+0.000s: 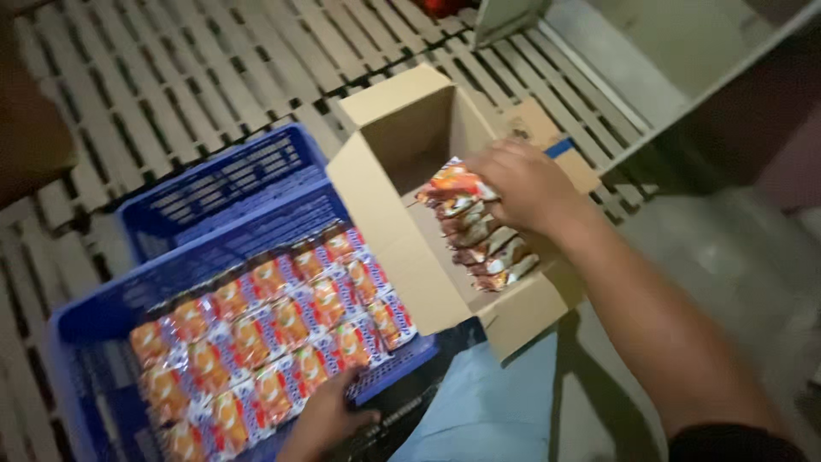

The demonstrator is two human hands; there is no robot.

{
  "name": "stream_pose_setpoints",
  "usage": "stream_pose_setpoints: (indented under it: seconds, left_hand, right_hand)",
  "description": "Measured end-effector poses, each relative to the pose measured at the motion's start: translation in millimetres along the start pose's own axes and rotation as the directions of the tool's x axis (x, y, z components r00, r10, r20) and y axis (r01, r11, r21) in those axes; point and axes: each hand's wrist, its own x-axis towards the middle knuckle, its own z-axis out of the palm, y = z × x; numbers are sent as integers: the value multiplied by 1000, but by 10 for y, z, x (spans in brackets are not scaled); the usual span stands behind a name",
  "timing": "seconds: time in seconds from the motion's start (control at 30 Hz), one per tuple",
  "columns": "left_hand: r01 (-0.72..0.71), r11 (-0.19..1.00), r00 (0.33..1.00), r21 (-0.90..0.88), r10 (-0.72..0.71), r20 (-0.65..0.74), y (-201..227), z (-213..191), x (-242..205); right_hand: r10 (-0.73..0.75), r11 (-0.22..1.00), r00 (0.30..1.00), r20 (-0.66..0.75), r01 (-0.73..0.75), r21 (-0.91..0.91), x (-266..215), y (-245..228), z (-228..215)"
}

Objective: The person transfers packets of instant noodles from a blue plastic basket into a cardboard box. They pick up the packets one by one and place them neatly in rows inside the box.

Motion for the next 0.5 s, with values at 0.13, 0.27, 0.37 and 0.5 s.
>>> stream_pose_setpoints:
  seconds: [0.13, 0.27, 0.37, 0.5]
  left_hand:
    - [106, 913, 994, 394, -81, -80, -96, 259, 194]
    - [399, 845, 915, 356, -395, -86, 467, -14, 29]
    - [277, 859, 955, 430, -294, -28, -227, 250, 405]
    - [352, 787, 933, 506, -257, -251, -848, 669, 737]
  right_hand:
    - [142, 977, 923, 359, -73, -200, 323, 222, 322]
    - [168, 970, 788, 592, -23, -244, 587, 328, 844]
    - [160, 957, 743, 650, 43, -285, 744, 422, 1064]
    - [212, 954, 548, 809, 64, -293, 947, 475, 1206]
